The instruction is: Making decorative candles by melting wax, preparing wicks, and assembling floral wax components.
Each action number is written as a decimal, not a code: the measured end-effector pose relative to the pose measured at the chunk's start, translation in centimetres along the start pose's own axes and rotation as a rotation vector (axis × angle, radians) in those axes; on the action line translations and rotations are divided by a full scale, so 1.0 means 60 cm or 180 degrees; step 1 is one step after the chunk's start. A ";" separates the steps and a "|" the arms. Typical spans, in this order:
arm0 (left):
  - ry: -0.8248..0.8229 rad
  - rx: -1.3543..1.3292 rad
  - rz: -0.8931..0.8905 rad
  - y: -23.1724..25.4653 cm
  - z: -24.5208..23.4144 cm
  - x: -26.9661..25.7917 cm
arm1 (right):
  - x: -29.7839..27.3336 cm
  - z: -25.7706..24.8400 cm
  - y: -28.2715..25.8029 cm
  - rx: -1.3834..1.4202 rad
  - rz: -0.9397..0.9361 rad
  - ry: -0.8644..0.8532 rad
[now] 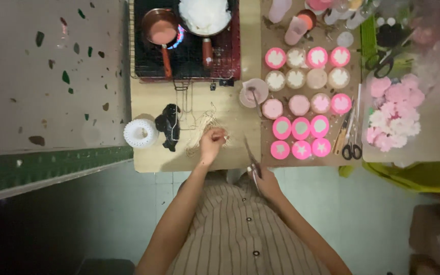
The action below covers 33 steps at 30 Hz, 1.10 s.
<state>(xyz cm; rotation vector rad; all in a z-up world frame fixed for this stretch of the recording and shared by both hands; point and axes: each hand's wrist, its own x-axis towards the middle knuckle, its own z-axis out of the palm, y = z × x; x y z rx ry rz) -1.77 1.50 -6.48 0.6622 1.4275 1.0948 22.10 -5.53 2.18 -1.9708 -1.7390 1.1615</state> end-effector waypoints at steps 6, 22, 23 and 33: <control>-0.0247 0.0488 0.0257 0.037 0.014 -0.011 | -0.003 0.001 -0.007 0.0070 0.0157 -0.0802; -0.0599 0.1515 0.0457 -0.003 0.033 -0.002 | -0.018 0.012 0.015 0.0232 0.0187 -0.0529; -0.0623 0.1634 0.0504 -0.016 0.034 0.003 | -0.019 0.015 0.022 0.0331 0.0165 -0.0532; -0.0989 0.1813 0.0801 -0.019 0.055 0.012 | -0.026 0.035 0.051 0.0312 0.0201 -0.0411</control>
